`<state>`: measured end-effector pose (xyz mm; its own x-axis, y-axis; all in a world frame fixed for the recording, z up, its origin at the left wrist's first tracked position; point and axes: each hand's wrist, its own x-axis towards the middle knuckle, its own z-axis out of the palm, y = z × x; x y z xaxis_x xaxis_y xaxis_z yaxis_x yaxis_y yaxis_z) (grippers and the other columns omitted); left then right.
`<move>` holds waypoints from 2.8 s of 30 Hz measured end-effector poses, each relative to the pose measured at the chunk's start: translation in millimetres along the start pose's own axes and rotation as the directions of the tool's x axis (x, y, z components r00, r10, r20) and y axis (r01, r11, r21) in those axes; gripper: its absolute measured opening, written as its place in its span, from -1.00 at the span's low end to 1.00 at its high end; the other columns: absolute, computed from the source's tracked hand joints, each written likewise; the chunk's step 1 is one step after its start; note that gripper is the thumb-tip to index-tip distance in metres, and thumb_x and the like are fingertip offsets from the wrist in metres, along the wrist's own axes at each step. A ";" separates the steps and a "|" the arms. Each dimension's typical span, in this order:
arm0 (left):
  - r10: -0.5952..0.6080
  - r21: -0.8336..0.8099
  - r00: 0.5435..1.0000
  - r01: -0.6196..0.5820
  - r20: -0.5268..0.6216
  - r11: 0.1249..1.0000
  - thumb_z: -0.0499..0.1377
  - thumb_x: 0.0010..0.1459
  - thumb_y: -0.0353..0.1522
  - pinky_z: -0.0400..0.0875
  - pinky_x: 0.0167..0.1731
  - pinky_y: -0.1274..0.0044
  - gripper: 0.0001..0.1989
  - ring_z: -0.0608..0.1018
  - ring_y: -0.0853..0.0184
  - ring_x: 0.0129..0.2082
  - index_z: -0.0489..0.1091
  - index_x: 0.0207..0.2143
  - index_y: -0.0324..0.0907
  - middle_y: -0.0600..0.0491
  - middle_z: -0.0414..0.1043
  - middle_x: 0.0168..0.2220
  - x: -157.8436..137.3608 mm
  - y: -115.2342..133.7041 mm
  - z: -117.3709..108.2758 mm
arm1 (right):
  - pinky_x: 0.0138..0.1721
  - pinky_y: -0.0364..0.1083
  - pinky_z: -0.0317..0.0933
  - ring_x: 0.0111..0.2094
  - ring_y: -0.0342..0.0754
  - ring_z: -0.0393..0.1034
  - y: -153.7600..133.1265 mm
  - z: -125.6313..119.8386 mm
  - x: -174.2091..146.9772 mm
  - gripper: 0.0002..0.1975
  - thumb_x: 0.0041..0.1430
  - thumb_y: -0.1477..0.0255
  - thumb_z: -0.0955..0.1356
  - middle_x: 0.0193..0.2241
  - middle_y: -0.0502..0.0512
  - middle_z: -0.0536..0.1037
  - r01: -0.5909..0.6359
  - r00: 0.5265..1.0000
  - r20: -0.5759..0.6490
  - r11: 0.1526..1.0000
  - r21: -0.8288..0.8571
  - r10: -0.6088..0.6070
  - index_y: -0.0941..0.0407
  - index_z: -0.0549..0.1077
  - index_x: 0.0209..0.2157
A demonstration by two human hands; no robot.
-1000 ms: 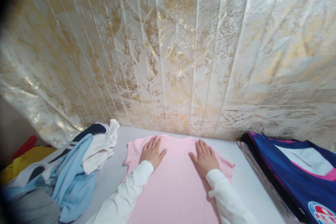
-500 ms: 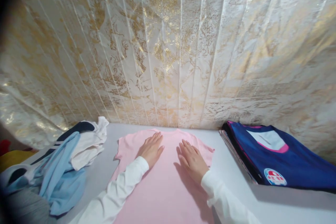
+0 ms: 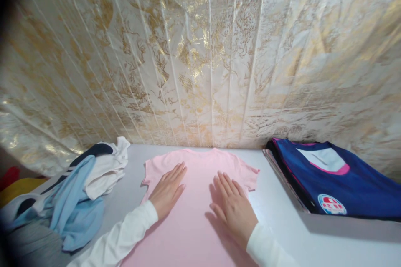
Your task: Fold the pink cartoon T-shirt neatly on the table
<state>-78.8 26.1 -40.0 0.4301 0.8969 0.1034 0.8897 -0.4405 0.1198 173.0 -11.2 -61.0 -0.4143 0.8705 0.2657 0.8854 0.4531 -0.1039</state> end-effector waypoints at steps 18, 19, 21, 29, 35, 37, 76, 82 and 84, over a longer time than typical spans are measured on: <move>-0.009 0.051 1.000 0.009 -0.014 0.999 -0.10 0.32 -0.21 -0.03 0.18 0.32 -0.49 0.02 0.23 0.27 0.02 0.24 -0.24 -0.09 -0.05 0.28 2.1 -19.3 7.1 | 0.18 0.18 -0.08 0.28 0.10 -0.14 32.0 11.3 -3.0 -0.36 0.22 0.05 0.14 0.27 0.12 0.03 -0.079 0.992 0.088 0.991 -0.111 0.089 0.08 0.08 0.24; -0.008 0.049 1.000 0.009 -0.014 0.999 -0.09 0.31 -0.22 -0.03 0.18 0.32 -0.50 0.03 0.23 0.27 0.03 0.24 -0.24 -0.09 -0.05 0.28 0.9 -15.0 2.2 | 0.19 0.18 -0.08 0.28 0.10 -0.13 31.4 8.1 -3.7 -0.36 0.22 0.06 0.14 0.27 0.13 0.03 -0.073 0.993 0.088 0.991 -0.114 0.083 0.09 0.10 0.24; 0.012 0.042 1.000 -0.011 -0.012 0.999 -0.09 0.31 -0.24 -0.04 0.19 0.34 -0.50 0.00 0.24 0.28 0.02 0.24 -0.23 -0.07 -0.09 0.29 -13.7 -4.3 -7.3 | 0.18 0.17 -0.05 0.27 0.10 -0.12 22.0 -0.4 -13.4 -0.36 0.23 0.07 0.14 0.27 0.12 0.01 -0.018 0.996 0.080 0.995 -0.101 0.026 0.09 0.07 0.25; 0.216 -0.055 0.976 -0.216 0.001 0.975 -0.06 0.31 -0.17 -0.02 0.20 0.34 -0.37 -0.06 0.24 0.29 -0.26 0.31 -0.12 0.02 -0.22 0.32 -126.9 15.8 -6.6 | 0.11 0.04 0.12 0.22 0.09 0.04 -57.8 -23.5 -87.6 -0.20 0.18 0.02 0.18 0.26 0.04 0.01 0.371 0.920 0.094 0.923 0.098 -0.380 -0.01 -0.30 0.29; 0.191 -0.056 0.981 -0.189 0.027 0.980 -0.06 0.30 -0.16 -0.05 0.21 0.29 -0.40 -0.07 0.22 0.29 -0.15 0.29 -0.16 -0.01 -0.22 0.32 -129.4 7.4 -4.4 | 0.10 0.09 0.12 0.22 0.13 0.04 -50.8 -23.5 -98.8 -0.12 0.13 -0.03 0.21 0.26 0.06 0.00 0.360 0.925 0.112 0.931 0.054 -0.364 -0.02 -0.35 0.29; 0.189 -0.097 0.982 -0.187 0.014 0.978 -0.05 0.31 -0.18 -0.03 0.21 0.31 -0.43 -0.05 0.24 0.29 -0.09 0.28 -0.15 0.00 -0.17 0.31 -128.7 4.1 -6.3 | 0.09 0.08 0.14 0.21 0.13 0.04 -49.2 -24.3 -100.8 -0.12 0.13 -0.02 0.21 0.25 0.07 0.00 0.360 0.927 0.100 0.932 0.046 -0.362 0.00 -0.35 0.29; 0.141 -0.145 0.974 -0.168 -0.179 0.975 -0.06 0.20 -0.55 0.26 0.05 0.44 -0.63 0.37 0.29 0.05 0.32 -0.01 -0.12 -0.04 0.36 0.04 -222.8 -19.6 -36.6 | 0.02 -0.12 0.19 0.14 -0.04 0.20 -141.9 12.7 -42.5 -0.61 0.32 0.35 0.17 0.19 0.04 0.25 0.664 0.676 -0.223 0.712 -0.227 -0.702 0.11 0.26 0.14; 0.199 -0.048 0.965 -0.210 -0.168 0.977 -0.02 0.18 -0.55 0.28 0.03 0.47 -0.67 0.35 0.29 0.06 0.32 -0.04 -0.18 -0.08 0.34 0.05 -218.1 -14.1 -39.4 | 0.03 -0.12 0.19 0.16 -0.02 0.18 -133.9 3.5 -43.3 -0.50 0.29 0.30 0.19 0.19 0.08 0.22 0.669 0.722 -0.122 0.732 -0.128 -0.682 0.17 0.14 0.21; 0.265 -0.069 0.953 -0.277 -0.150 0.958 -0.02 0.17 -0.55 0.28 0.04 0.47 -0.65 0.34 0.28 0.09 0.29 0.00 -0.21 -0.09 0.32 0.07 -212.1 -9.9 -41.3 | 0.08 -0.09 0.15 0.20 0.01 0.09 -120.8 -7.4 -43.8 -0.37 0.27 0.16 0.18 0.23 0.11 0.14 0.653 0.757 -0.029 0.757 -0.016 -0.653 0.18 0.02 0.26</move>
<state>-185.1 -161.4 -22.4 0.6225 0.7316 0.2779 0.7228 -0.6736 0.1543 85.8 -105.5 -52.9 -0.8857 0.3571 0.2967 0.4031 0.9085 0.1099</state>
